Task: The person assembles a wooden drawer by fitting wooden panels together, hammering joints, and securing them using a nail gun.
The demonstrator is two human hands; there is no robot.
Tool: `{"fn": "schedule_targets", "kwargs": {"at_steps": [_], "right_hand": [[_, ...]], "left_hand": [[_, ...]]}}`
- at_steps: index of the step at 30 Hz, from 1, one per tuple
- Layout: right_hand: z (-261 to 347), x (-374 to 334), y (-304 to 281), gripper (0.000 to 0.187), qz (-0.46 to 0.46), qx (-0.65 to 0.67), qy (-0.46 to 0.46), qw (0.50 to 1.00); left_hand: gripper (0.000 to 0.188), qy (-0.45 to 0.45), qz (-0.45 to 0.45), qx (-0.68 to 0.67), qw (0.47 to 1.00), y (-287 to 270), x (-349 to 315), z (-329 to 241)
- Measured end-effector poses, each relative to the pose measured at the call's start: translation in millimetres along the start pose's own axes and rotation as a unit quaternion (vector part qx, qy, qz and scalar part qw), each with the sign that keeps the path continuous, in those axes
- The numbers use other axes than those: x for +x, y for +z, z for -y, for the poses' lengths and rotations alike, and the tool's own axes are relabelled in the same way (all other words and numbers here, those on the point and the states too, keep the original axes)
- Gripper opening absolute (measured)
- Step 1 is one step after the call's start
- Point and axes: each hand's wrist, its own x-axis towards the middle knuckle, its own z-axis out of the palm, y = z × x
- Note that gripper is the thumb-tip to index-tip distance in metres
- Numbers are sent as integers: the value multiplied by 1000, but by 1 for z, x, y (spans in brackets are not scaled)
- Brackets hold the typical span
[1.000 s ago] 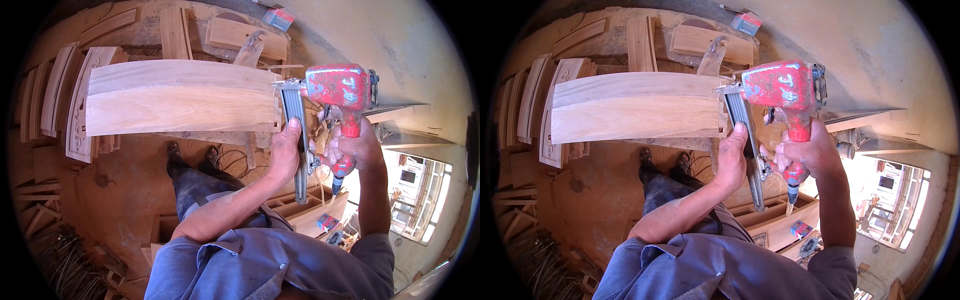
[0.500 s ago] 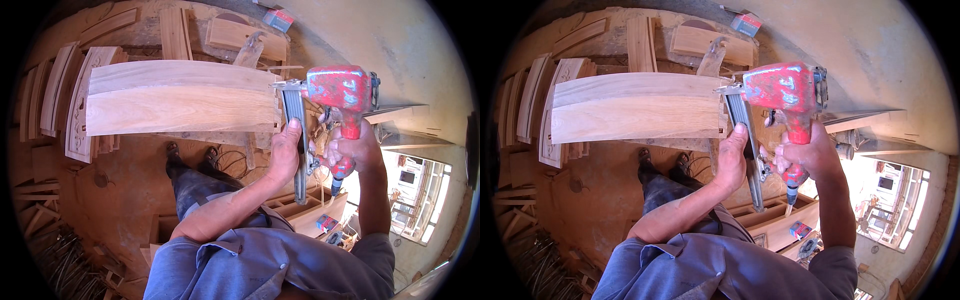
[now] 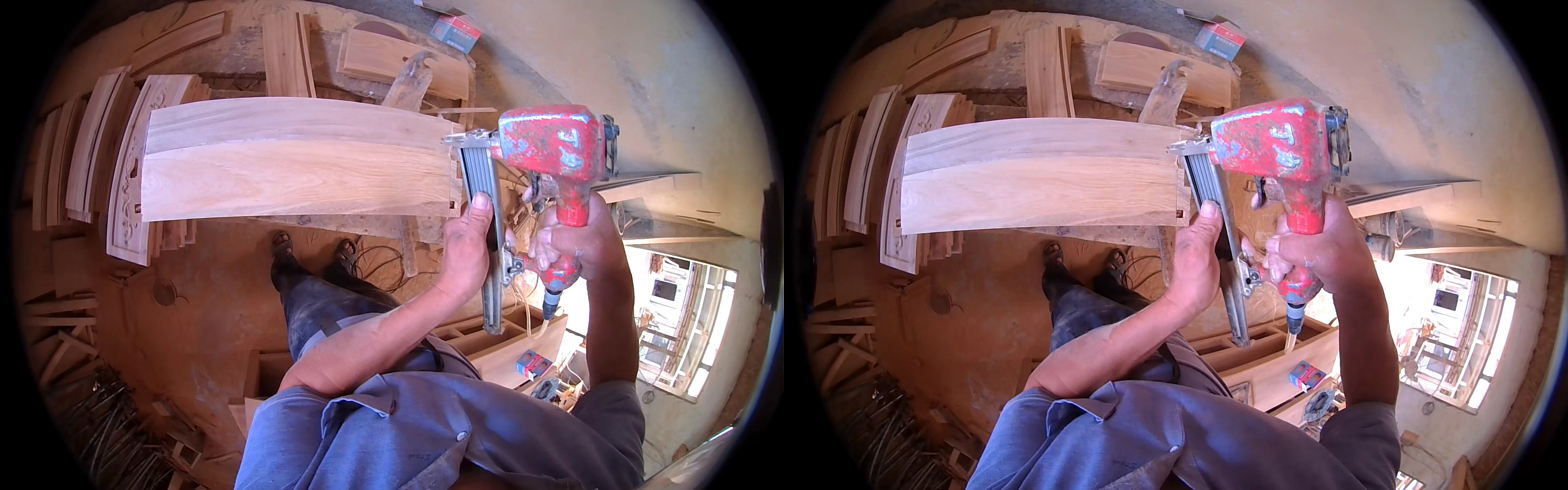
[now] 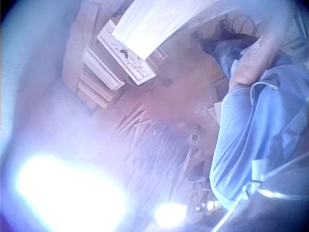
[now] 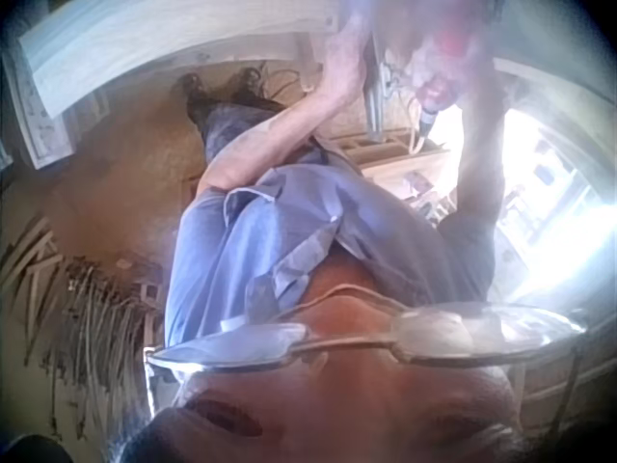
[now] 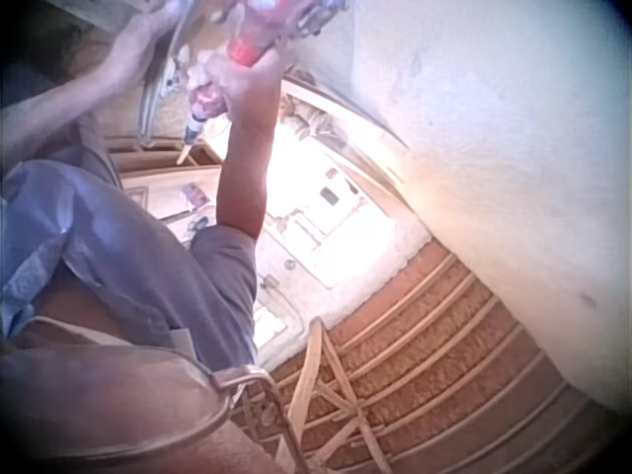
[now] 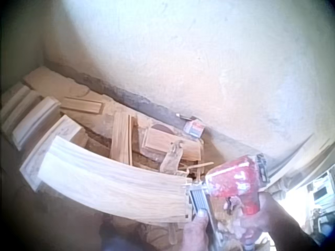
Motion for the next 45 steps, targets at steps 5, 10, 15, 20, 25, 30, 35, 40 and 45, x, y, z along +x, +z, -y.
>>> {"fn": "schedule_targets", "kwargs": {"at_steps": [5,10,15,20,25,30,35,40,45], "right_hand": [[1,-3,3,49,-12,13,-1,1000],[1,-1,1,51,-1,19,-3,1000],[3,0,2,52,1,9,1,1000],[5,-1,3,52,-8,-13,6,1000],[7,-1,3,52,-17,-25,11,999],[7,-1,1,53,-13,-27,11,999],[6,-2,0,54,-15,-12,24,1000],[4,-3,1,51,-36,-12,28,999],[2,-3,-1,51,-28,6,22,999]], "left_hand": [[57,-20,19,-6,1000,-3,1,2],[59,-31,16,-6,999,-2,0,1],[60,-27,28,-3,999,-4,0,2],[58,-23,23,3,999,-3,0,3],[56,-32,17,-31,999,-2,2,10],[55,-37,20,-44,998,0,0,6],[56,-45,27,-60,997,2,-1,4],[56,-33,17,-44,998,1,1,7],[56,-30,16,-37,999,1,2,9]]}}
